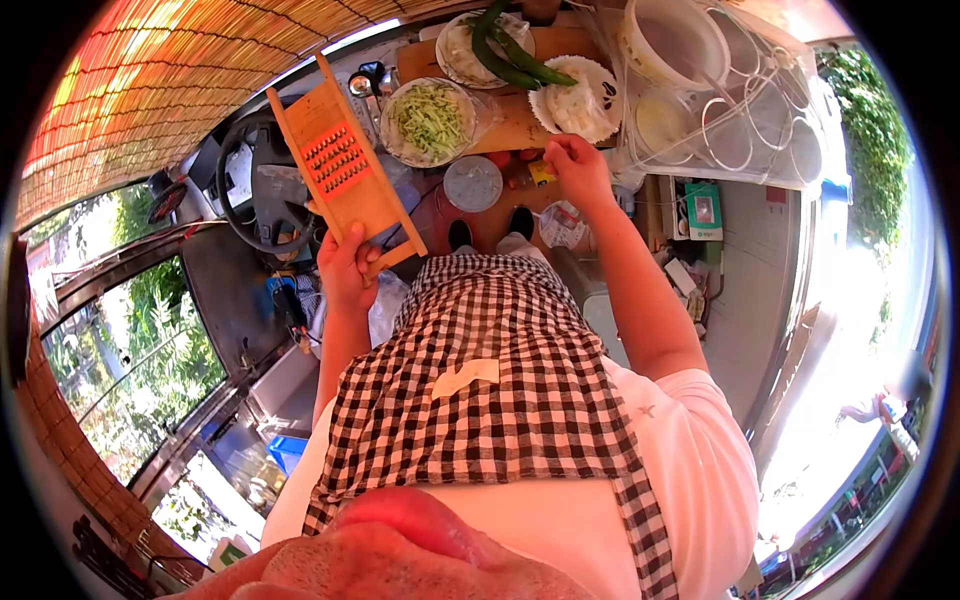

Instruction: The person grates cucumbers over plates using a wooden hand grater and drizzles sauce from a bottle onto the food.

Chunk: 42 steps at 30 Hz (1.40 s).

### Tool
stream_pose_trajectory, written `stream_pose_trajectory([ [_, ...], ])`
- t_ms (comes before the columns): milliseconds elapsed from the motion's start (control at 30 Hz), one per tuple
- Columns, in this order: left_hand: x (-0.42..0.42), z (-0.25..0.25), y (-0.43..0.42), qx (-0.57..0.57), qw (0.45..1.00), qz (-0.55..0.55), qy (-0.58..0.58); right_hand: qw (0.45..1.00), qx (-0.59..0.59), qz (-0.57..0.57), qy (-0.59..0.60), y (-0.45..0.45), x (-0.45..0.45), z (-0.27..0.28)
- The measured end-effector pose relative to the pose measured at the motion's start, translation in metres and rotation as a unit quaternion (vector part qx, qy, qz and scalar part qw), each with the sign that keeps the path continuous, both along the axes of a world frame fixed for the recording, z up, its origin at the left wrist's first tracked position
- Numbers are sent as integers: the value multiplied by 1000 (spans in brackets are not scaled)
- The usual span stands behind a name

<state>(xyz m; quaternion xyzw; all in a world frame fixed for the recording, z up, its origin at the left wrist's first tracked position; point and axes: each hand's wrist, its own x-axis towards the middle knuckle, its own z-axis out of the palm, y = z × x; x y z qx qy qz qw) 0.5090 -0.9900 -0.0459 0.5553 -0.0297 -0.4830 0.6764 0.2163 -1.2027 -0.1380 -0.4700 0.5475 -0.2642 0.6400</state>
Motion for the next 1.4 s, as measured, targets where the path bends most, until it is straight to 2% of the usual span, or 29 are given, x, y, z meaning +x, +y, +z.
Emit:
stream_pose_trajectory([
  [167,-3,-3,6,-6,1000,27,-1,993,-40,99,52,-4,32,-16],
  [267,-2,-5,7,1,1000,31,-1,993,-34,112,8,-5,51,-21],
  [367,2,-3,3,7,999,34,-6,989,-34,125,72,-11,68,-14],
  [533,12,-6,0,1,1000,25,2,960,-227,100,132,-39,83,-7],
  [767,23,-15,3,30,1000,-2,-5,895,-347,46,278,-96,106,11],
  [900,27,-15,3,38,999,-6,-7,820,-404,95,394,-122,127,4],
  [967,29,-16,3,41,999,-11,-12,782,-416,118,449,-131,143,1],
  [1067,32,-17,5,47,998,-26,-26,750,-340,192,534,-142,166,8],
  [1167,31,-17,7,67,996,-41,-39,738,-275,239,568,-146,180,17],
  [1267,30,-13,8,85,994,-48,-38,733,-264,247,576,-152,184,5],
  [1400,30,-20,16,68,996,-53,-29,802,-250,167,517,-153,174,3],
])
